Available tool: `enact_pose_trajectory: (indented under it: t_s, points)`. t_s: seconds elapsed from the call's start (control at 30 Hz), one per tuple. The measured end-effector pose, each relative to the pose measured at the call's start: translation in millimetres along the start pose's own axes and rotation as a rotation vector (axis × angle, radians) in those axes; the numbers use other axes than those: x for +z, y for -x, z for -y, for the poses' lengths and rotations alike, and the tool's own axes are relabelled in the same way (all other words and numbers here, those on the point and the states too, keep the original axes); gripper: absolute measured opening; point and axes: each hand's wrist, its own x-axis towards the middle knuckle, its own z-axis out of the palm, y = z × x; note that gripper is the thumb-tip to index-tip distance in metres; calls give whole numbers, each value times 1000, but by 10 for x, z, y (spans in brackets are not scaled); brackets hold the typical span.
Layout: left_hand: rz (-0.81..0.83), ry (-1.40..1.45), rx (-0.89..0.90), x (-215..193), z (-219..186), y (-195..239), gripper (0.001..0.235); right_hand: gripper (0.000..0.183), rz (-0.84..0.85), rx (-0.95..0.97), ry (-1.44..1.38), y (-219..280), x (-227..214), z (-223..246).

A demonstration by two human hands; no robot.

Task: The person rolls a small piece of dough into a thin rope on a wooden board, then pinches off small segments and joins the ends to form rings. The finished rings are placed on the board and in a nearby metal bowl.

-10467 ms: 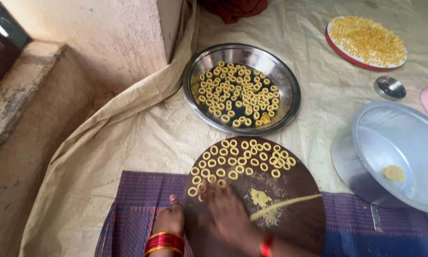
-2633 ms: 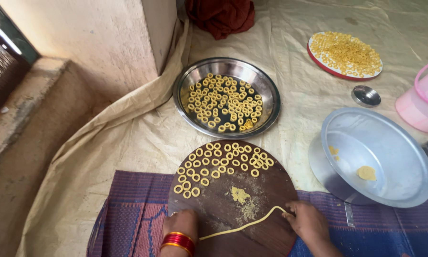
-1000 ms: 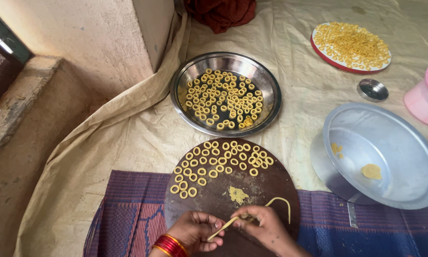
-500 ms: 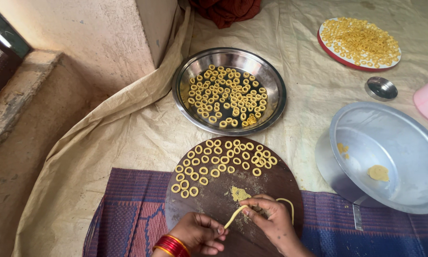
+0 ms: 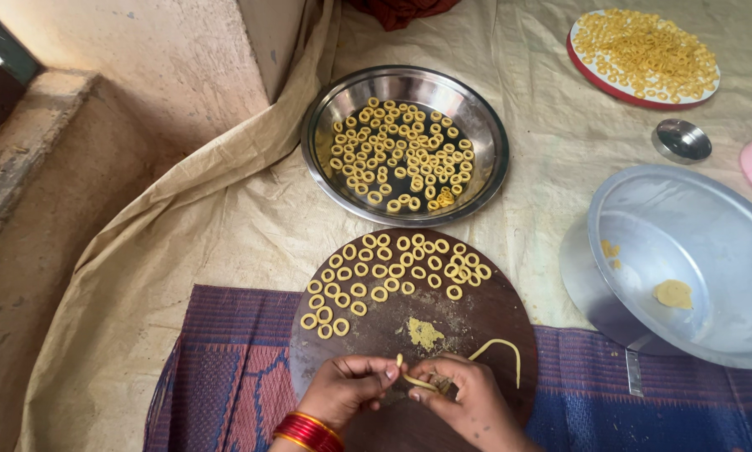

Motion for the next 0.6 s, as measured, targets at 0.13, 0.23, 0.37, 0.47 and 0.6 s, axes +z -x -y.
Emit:
enact_pose_trajectory:
  t_s: [0.13,0.23,0.37,0.47,0.6]
  points:
    - [-77,-44,-4,32,43,-5,21,23,28,27,-40,31,13,77]
    - [-82,-63,53,62,72,-9,21,18,28,59,-137,50,32,56]
    - [-100,-64,100,100,91,4,23,12,36,71,-240,70,54,-28]
    - [-87,-168,254,155,72,26,19,14,66,206,-497,74,67,-82]
    - [-156,-411,390,266,-23,107,18,17,34,368,-643,83,65,-107]
